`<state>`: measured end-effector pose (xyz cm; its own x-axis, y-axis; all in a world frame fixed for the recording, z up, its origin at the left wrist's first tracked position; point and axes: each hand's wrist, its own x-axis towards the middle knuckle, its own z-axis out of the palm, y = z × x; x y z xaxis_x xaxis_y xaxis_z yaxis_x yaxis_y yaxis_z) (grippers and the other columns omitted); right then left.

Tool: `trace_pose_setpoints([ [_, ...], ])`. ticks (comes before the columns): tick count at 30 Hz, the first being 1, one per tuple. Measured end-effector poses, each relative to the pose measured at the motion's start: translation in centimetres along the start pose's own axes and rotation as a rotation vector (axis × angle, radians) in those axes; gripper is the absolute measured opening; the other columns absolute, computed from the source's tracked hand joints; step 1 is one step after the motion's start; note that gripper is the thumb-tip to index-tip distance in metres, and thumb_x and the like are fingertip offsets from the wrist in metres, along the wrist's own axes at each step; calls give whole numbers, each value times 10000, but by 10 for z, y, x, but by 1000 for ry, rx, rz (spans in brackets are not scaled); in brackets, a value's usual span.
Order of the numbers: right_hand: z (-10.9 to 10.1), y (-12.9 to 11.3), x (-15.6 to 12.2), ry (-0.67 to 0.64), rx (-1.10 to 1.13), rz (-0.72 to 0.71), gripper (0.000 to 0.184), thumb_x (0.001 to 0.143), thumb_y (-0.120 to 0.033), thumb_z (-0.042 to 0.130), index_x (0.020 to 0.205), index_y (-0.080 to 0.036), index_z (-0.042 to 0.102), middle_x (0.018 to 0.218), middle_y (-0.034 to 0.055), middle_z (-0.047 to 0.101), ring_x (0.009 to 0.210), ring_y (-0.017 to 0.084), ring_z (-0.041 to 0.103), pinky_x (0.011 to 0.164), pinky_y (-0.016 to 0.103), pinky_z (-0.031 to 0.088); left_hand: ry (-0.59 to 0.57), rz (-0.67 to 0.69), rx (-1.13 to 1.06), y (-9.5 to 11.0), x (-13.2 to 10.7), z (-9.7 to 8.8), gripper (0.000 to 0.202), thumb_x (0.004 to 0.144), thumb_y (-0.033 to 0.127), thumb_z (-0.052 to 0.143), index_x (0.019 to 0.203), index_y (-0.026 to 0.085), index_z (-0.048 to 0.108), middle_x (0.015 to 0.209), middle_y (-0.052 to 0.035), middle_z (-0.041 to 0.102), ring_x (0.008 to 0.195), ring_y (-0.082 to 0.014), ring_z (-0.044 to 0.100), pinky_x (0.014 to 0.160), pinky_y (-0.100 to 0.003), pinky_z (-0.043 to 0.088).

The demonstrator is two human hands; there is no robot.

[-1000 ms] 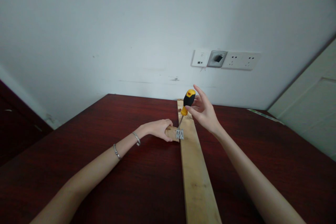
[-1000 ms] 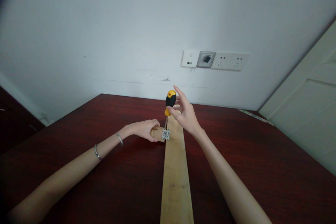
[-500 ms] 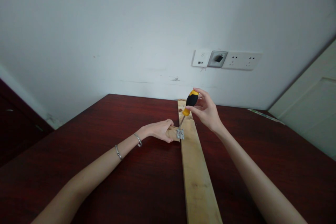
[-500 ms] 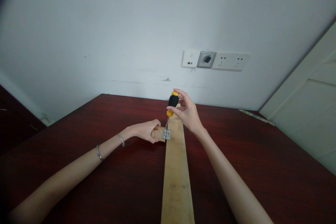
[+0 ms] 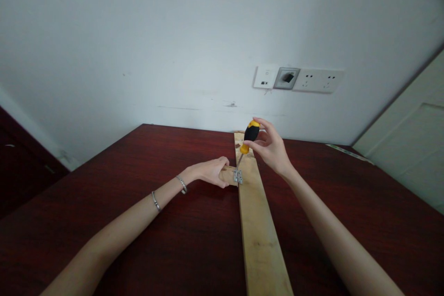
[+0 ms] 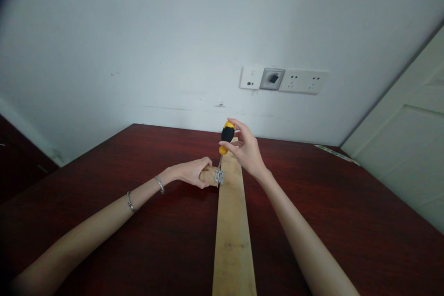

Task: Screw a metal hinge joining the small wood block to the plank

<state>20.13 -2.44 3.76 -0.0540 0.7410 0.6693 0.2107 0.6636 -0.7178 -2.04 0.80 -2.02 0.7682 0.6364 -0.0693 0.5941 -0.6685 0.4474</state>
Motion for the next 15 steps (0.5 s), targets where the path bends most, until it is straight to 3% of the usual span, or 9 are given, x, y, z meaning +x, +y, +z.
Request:
trace_pose_setpoints([
  [10, 2, 0, -2, -13, -30, -47, 609, 740, -314, 747, 1305, -339, 520, 1235, 57, 529, 900, 183, 583, 661, 333, 609, 1, -8, 4, 0, 0, 0, 563, 650, 421, 721, 1062, 166, 434, 1057, -80, 562, 872, -204, 569, 718, -286, 435],
  [15, 0, -7, -4, -84, -44, -46, 553, 841, -320, 645, 1370, -318, 482, 1330, 80, 535, 984, 204, 605, 726, 344, 606, 7, 0, -6, -2, 1, 1, 559, 654, 414, 718, 1061, 164, 429, 1042, -76, 564, 857, -199, 568, 702, -282, 435],
])
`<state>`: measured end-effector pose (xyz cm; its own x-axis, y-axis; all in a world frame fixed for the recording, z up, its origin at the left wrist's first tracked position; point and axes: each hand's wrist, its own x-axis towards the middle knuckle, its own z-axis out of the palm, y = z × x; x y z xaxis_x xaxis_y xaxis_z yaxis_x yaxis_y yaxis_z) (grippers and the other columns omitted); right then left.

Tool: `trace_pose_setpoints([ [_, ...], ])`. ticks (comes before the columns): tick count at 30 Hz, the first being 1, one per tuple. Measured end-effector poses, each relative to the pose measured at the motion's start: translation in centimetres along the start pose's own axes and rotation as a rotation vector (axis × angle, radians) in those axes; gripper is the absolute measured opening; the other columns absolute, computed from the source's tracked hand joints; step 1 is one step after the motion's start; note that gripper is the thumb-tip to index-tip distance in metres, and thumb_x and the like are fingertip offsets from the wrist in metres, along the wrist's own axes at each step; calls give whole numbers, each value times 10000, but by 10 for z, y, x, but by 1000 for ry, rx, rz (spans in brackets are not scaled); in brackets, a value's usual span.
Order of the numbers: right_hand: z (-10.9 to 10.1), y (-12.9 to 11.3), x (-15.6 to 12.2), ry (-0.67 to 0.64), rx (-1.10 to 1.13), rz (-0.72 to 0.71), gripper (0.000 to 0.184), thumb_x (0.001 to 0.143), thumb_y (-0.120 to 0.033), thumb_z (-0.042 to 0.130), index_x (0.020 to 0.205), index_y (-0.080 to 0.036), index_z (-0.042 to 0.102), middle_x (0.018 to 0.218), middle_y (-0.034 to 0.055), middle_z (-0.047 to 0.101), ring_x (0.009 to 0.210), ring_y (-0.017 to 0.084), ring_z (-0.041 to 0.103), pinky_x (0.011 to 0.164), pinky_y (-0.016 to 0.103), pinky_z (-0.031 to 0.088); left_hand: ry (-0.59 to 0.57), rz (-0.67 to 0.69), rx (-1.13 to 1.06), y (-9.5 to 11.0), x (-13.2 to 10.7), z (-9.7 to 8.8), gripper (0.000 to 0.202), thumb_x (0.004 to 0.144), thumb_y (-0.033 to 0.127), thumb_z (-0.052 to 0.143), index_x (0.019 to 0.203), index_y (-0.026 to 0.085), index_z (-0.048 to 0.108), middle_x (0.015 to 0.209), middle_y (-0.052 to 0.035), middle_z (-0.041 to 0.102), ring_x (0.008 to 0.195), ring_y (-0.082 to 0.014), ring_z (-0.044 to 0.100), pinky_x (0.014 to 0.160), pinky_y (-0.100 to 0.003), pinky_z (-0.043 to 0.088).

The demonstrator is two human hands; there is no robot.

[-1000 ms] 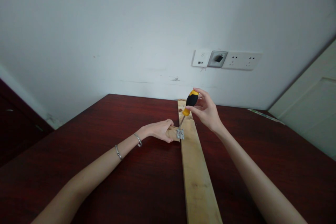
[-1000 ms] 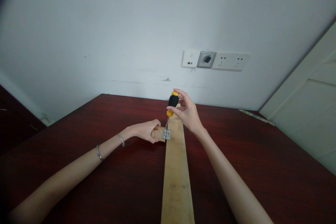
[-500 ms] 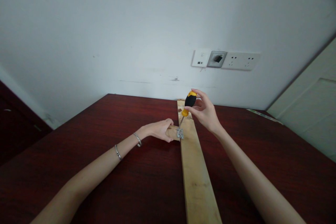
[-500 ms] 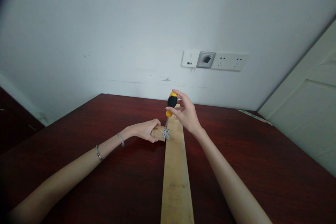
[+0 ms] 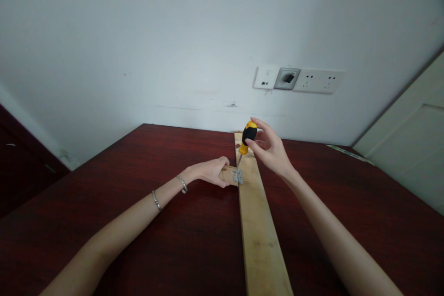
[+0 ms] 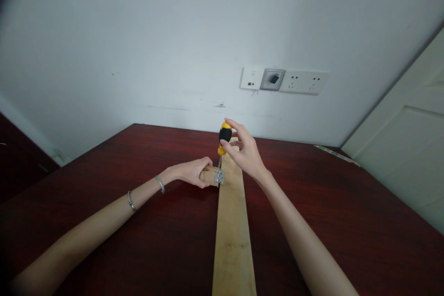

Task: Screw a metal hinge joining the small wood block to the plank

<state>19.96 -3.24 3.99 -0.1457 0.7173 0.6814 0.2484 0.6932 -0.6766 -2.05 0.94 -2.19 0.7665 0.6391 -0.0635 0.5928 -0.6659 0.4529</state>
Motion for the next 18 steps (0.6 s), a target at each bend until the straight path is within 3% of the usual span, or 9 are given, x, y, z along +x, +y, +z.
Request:
trace_pose_setpoints([
  [4, -2, -2, 1, -10, -68, -33, 497, 897, -339, 573, 1384, -316, 481, 1364, 71, 538, 997, 204, 612, 780, 360, 595, 4, 2, 2, -1, 0, 1, 544, 653, 403, 721, 1050, 169, 431, 1056, -74, 562, 873, -196, 566, 721, -279, 437],
  [11, -1, -1, 2, 36, -121, -100, 481, 843, -356, 662, 1303, -338, 522, 1249, 68, 556, 994, 212, 610, 768, 355, 579, 3, 10, 0, -1, 0, 1, 544, 657, 403, 723, 1052, 166, 434, 1053, -76, 561, 876, -199, 563, 717, -277, 435],
  [18, 0, -7, 0, 24, -74, -56, 398, 803, -340, 708, 1174, -320, 566, 1146, 43, 513, 977, 202, 610, 770, 343, 576, 15, 13, 1, -2, 0, 2, 559, 657, 395, 723, 1079, 162, 441, 1035, -71, 565, 857, -195, 563, 708, -276, 425],
])
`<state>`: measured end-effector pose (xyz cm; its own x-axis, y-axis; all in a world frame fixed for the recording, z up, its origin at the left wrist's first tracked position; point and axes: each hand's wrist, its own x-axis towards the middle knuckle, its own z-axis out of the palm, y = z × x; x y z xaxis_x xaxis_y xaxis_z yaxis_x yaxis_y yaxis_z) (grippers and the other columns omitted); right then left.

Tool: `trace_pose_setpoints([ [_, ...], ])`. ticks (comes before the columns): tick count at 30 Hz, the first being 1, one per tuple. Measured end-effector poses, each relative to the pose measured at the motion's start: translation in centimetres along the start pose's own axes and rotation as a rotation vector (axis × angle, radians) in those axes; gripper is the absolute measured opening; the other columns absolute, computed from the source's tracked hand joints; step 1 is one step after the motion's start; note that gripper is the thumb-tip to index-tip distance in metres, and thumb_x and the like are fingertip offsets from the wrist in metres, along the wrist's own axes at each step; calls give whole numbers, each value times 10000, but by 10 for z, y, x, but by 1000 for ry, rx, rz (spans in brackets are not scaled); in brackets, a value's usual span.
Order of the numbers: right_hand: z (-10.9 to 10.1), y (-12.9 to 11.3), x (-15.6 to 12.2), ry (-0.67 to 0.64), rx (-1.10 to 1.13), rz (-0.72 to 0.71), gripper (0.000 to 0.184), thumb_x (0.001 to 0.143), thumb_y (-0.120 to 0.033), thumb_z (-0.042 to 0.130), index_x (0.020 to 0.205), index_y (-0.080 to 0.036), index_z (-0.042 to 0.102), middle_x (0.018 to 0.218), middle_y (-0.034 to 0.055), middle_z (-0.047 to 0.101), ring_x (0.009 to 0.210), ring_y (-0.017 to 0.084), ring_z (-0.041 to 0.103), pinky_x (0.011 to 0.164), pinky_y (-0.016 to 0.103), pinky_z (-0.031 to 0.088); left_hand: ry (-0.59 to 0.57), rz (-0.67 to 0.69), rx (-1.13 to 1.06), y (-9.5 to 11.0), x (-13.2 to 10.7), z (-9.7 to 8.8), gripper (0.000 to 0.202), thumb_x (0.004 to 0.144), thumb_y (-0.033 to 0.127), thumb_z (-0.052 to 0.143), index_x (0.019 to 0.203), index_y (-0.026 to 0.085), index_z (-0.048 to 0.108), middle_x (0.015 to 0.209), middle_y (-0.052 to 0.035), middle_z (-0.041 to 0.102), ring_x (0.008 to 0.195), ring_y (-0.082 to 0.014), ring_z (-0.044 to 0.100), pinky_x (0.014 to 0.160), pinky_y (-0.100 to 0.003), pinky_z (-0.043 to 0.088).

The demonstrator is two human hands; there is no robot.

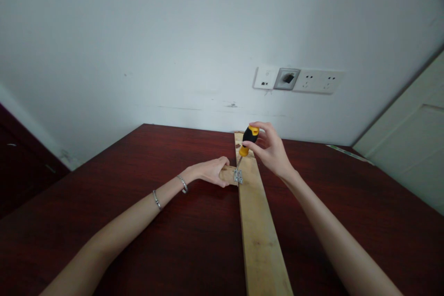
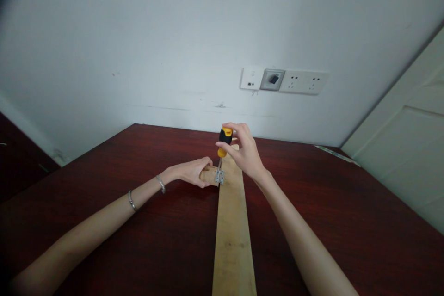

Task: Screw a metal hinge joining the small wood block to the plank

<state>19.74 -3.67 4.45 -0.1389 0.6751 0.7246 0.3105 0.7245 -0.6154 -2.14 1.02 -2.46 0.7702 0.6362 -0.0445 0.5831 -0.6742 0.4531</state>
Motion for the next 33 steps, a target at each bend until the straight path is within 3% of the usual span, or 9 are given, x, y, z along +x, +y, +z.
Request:
trace_pose_setpoints([
  [9, -4, -2, -1, -84, -22, -86, 489, 871, -200, 566, 1341, -324, 518, 1327, 67, 556, 1166, 248, 561, 905, 406, 535, -2, 14, -12, 1, 0, -1, 556, 656, 388, 728, 1071, 156, 439, 1038, -72, 566, 860, -192, 563, 714, -274, 433],
  [14, -2, 2, 0, -24, -59, -118, 579, 858, -248, 625, 1403, -334, 449, 1348, 69, 556, 1085, 230, 597, 859, 398, 550, -6, 2, -4, 0, 1, 0, 550, 655, 378, 725, 1068, 159, 437, 1052, -78, 574, 882, -203, 575, 721, -278, 434],
  [21, 1, 5, 0, 6, -35, -111, 550, 813, -307, 713, 1318, -356, 502, 1185, 51, 563, 920, 179, 610, 800, 362, 567, 3, 0, -5, -1, 1, 1, 557, 651, 376, 729, 1075, 161, 440, 1050, -73, 580, 876, -200, 580, 711, -272, 434],
  [33, 2, -3, 1, 31, -63, -114, 417, 788, -307, 743, 1170, -325, 577, 1071, 37, 521, 996, 199, 578, 806, 361, 569, 1, -9, -1, 1, 0, -1, 561, 653, 381, 729, 1082, 161, 442, 1052, -75, 572, 879, -204, 574, 714, -273, 431],
])
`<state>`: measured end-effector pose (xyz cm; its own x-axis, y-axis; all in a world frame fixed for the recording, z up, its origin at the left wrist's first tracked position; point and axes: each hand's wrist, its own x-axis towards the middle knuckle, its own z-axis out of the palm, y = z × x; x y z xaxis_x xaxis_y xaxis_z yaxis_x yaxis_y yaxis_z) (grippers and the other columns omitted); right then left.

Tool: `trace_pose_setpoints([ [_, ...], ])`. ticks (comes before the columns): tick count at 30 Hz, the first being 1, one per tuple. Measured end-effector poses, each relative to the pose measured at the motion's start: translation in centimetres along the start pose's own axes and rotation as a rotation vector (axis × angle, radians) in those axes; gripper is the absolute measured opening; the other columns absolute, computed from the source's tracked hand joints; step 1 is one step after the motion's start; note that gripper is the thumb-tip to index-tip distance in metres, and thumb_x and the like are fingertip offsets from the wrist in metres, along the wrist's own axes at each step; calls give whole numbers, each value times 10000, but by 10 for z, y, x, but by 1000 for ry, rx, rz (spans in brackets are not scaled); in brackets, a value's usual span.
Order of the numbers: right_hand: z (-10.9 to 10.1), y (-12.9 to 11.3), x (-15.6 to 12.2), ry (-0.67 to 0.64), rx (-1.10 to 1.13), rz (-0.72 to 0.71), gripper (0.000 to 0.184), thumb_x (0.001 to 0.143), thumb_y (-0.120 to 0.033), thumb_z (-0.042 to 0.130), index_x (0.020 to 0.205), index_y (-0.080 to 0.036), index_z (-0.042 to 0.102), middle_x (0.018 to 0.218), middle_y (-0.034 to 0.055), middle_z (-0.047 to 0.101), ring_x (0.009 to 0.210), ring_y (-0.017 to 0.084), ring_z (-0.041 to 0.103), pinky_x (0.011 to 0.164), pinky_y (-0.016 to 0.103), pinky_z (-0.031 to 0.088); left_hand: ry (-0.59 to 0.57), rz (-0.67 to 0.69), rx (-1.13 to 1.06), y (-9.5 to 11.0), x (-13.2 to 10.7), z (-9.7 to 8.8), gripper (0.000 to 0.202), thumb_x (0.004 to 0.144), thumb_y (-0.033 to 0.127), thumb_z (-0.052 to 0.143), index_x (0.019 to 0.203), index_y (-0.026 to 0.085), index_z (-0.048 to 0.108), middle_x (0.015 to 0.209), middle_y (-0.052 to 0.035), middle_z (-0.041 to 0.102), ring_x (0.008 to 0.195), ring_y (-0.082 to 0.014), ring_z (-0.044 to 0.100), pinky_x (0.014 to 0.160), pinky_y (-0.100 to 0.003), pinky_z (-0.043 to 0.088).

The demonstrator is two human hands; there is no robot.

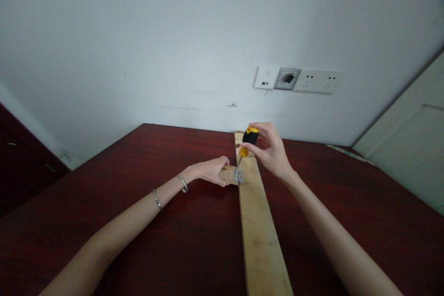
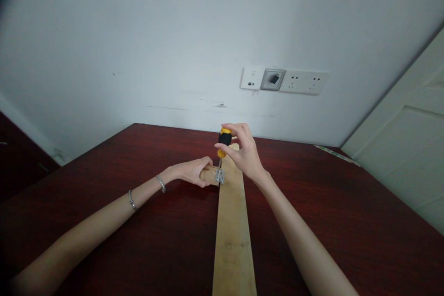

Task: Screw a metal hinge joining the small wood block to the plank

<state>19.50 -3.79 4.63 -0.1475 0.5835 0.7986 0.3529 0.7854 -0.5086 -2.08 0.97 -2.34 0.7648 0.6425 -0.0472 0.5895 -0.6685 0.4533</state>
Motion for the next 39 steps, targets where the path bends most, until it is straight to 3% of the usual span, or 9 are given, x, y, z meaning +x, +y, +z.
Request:
trace_pose_setpoints([
  [19, 0, -2, 0, 24, -35, 4, 429, 767, -312, 759, 1156, -315, 576, 1078, 38, 520, 978, 194, 578, 743, 327, 572, -8, 16, -2, -2, 1, 0, 559, 658, 372, 724, 1088, 157, 438, 1043, -70, 567, 868, -192, 560, 721, -272, 428],
  [31, -7, -2, -2, -74, -16, 16, 374, 887, -249, 557, 1256, -311, 545, 1221, 53, 572, 1020, 199, 585, 771, 341, 541, -7, 20, -3, -2, 1, 0, 561, 663, 386, 722, 1090, 158, 438, 1072, -80, 567, 896, -200, 565, 741, -280, 435],
  [39, -8, -3, -1, -54, -57, 4, 378, 883, -294, 592, 1260, -300, 587, 1204, 50, 646, 998, 214, 621, 794, 375, 552, -8, 17, 10, -3, 1, 1, 558, 667, 380, 728, 1086, 159, 433, 1079, -82, 565, 892, -195, 563, 731, -273, 434],
])
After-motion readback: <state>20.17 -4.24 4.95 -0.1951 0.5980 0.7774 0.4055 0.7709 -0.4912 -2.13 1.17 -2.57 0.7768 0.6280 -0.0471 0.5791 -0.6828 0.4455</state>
